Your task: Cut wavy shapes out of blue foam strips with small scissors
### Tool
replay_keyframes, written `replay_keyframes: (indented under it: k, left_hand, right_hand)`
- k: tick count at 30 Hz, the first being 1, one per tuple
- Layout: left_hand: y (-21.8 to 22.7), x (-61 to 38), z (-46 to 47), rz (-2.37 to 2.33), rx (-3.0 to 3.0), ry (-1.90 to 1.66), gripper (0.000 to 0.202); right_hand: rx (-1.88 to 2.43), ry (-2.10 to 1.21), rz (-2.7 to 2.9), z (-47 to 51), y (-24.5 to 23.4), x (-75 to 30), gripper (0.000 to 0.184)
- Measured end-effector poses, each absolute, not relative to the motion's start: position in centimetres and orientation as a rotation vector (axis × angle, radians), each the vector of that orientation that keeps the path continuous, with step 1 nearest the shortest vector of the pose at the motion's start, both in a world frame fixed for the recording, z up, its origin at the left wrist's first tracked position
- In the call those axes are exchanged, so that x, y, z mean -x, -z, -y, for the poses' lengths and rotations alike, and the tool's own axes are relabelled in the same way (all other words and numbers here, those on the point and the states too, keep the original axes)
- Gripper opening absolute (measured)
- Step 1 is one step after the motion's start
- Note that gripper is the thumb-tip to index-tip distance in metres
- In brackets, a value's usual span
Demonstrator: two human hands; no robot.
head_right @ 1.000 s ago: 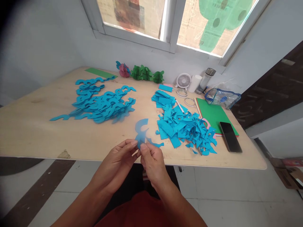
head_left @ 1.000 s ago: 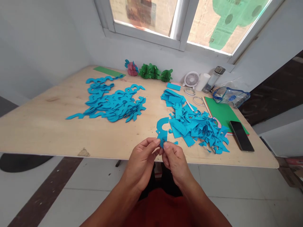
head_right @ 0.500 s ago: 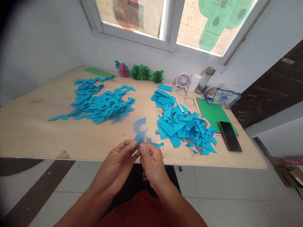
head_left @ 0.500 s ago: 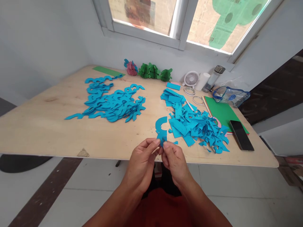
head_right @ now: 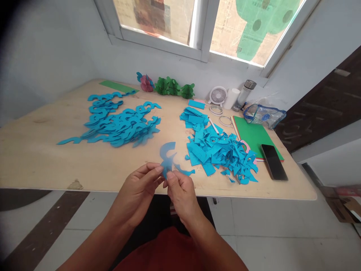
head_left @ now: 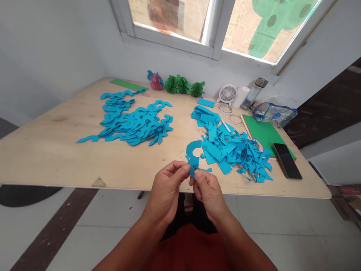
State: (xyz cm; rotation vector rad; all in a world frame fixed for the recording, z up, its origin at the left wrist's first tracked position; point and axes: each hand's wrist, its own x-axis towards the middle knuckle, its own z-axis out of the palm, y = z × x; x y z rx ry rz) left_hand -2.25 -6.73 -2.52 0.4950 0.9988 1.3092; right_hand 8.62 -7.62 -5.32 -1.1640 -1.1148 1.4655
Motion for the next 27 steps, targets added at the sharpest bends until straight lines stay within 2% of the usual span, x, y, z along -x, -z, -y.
replay_keyframes:
  k: [27]
  left_hand:
    - [2.87, 1.35, 7.47, -0.889, -0.348, -1.357, 0.012]
  right_hand:
    - [1.127, -1.45, 1.069, 7.6, 5.13, -8.41, 0.043]
